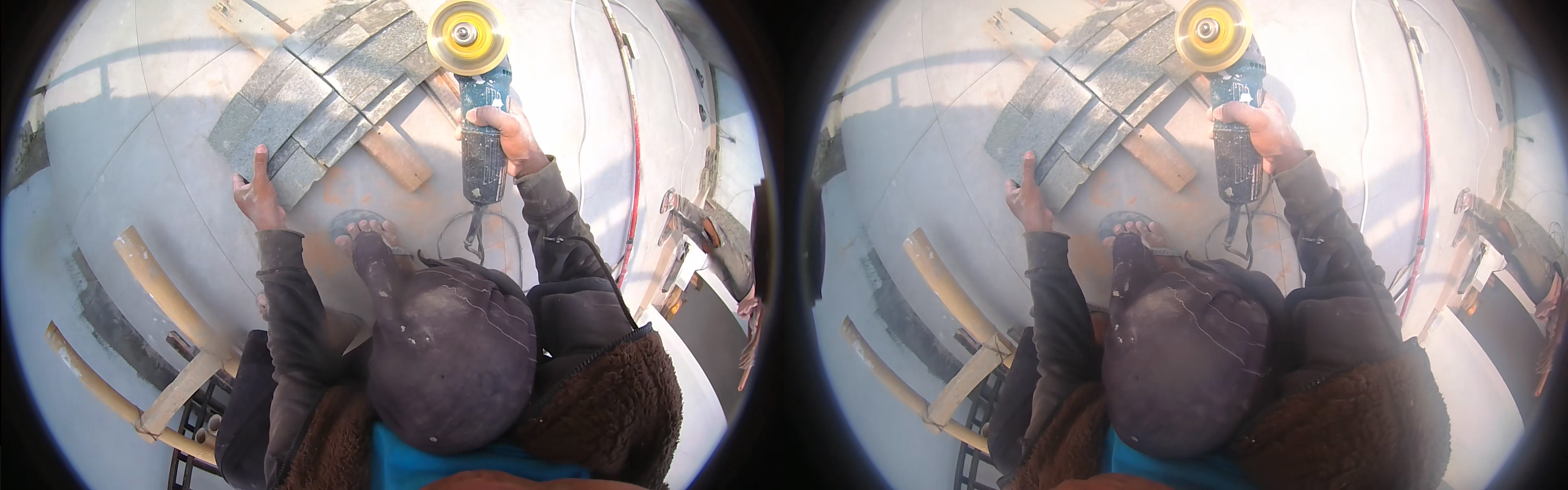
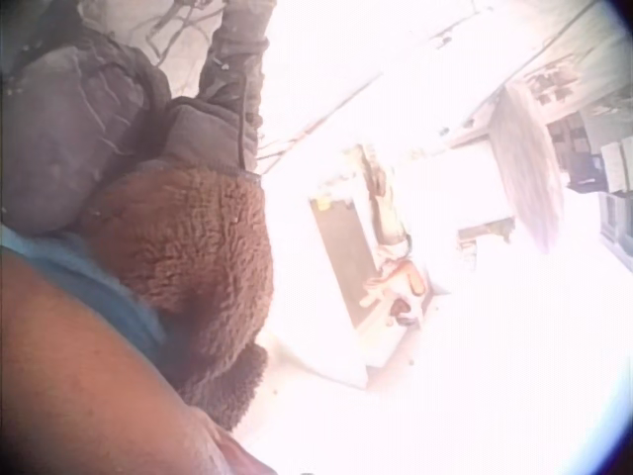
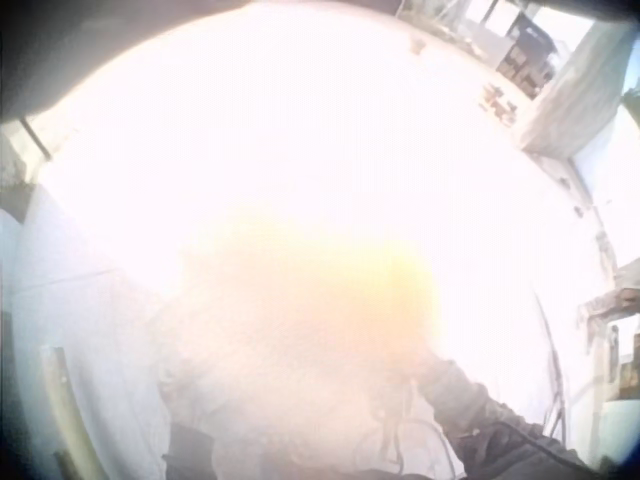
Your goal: The person uses an angle grinder to cut and shape a stack of rectangular stone tiles on a rooftop. After cutting, the person carries the tiles to a wall where another worker is installing them.
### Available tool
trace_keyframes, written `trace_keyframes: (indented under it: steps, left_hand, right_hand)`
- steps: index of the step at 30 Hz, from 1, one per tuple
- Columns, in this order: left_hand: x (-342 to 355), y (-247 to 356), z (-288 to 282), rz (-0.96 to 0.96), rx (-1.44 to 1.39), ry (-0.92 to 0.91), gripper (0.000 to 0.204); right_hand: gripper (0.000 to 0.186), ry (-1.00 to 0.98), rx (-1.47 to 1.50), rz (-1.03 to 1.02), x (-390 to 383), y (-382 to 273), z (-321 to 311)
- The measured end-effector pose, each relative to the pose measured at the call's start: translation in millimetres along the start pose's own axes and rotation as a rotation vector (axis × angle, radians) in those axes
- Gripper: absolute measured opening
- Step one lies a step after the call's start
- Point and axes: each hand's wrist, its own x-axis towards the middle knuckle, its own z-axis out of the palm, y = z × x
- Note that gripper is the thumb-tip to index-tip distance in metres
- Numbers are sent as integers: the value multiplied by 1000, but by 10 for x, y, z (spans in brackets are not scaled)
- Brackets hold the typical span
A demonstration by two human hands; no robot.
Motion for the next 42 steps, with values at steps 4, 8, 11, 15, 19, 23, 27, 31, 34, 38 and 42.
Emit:
trace_keyframes:
  steps: [4,8,11,15,19,23,27,31,34,38,42]
  left_hand:
    - [16,117,-97,-61,96,-45,69]
    - [-95,224,-102,83,118,-54,51]
    - [-54,218,-154,73,199,-44,43]
    - [-43,217,-139,75,219,-56,40]
    - [-21,215,-184,77,370,-24,46]
    - [-14,202,-196,99,368,-19,54]
    - [8,215,-255,72,411,-56,49]
    - [-75,88,-194,347,515,201,51]
    - [-835,470,162,511,507,-112,74]
    - [-1552,620,458,-118,108,-969,82]
    - [-1752,433,517,-471,-174,-1131,79]
  right_hand:
    - [24,-3,42,-3,-63,39,-66]
    - [23,1,101,-5,-126,70,3]
    - [23,-9,135,-11,-145,115,37]
    - [22,-27,131,-24,-139,136,25]
    - [22,-12,154,-50,-99,152,75]
    - [27,-5,208,-71,-62,198,122]
    - [30,-2,179,-75,-24,245,108]
    - [32,20,195,-54,-24,228,177]
    - [32,32,177,-36,42,268,144]
    - [34,43,220,-52,138,294,141]
    - [35,12,215,-74,222,336,126]
